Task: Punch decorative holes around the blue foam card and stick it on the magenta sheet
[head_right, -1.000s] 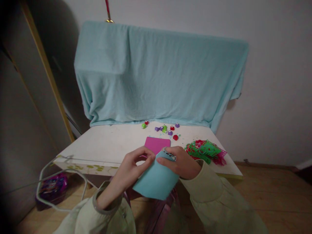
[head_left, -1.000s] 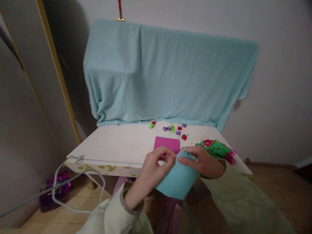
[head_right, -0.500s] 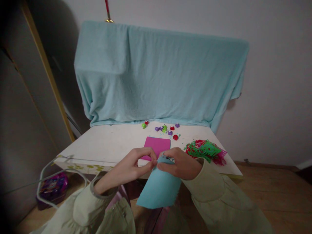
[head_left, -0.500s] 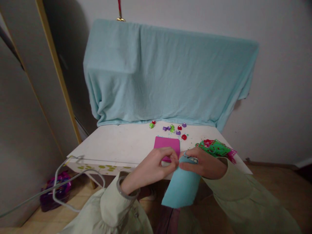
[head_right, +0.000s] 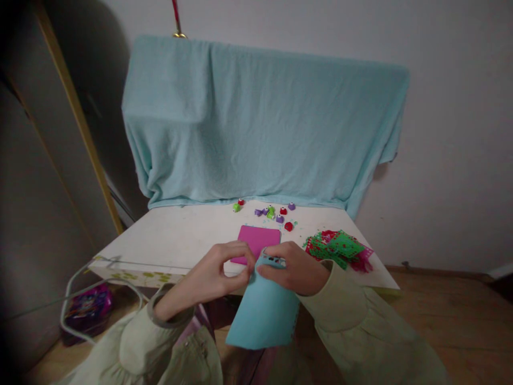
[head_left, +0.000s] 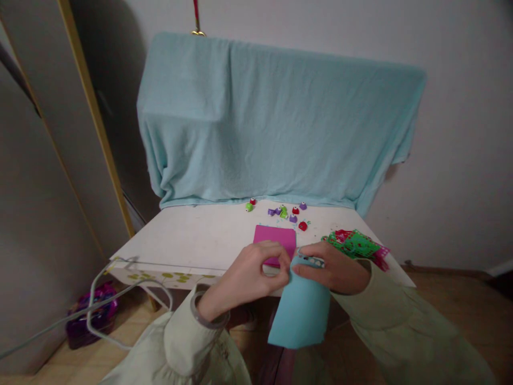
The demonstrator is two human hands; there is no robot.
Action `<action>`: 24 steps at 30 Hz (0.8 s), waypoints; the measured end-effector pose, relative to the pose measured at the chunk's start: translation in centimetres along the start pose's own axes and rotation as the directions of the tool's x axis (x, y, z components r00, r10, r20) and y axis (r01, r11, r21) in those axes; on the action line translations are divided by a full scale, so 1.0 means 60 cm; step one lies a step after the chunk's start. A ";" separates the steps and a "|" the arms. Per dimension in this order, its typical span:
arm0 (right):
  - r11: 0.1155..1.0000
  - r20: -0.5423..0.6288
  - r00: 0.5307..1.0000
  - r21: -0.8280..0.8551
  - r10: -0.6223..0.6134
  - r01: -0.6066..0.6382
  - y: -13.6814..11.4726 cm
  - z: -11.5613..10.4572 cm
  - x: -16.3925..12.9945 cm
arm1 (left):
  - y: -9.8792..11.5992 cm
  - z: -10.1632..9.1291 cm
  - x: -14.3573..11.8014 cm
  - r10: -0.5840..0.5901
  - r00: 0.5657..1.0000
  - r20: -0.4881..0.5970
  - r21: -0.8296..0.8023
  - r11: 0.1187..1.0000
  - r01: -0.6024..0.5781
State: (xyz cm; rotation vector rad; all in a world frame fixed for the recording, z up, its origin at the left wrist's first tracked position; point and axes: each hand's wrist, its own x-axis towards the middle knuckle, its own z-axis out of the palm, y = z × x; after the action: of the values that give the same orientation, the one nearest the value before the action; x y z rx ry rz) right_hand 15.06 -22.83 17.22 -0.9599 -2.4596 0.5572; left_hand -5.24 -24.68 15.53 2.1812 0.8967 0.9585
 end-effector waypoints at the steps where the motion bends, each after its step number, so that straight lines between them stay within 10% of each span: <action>1: 1.000 0.002 1.000 -0.007 0.004 -0.004 -0.002 -0.001 0.000 | 0.000 -0.001 0.000 0.002 1.000 0.002 0.006 1.000 -0.002; 16: 0.990 -0.066 0.997 -0.136 -0.035 0.026 -0.009 0.016 0.002 | 0.001 0.028 -0.017 -0.004 0.976 -0.218 0.339 0.937 0.080; 24: 0.992 -0.092 0.994 -0.101 0.062 -0.071 -0.016 -0.012 -0.021 | -0.028 -0.008 -0.019 -0.095 0.957 -0.273 0.077 0.990 0.120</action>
State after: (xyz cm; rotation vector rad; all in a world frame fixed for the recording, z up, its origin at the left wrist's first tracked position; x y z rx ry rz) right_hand 15.77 -24.24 18.01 -1.0876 -2.4047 0.4024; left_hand -6.76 -24.45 14.14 2.0839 1.1964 1.1992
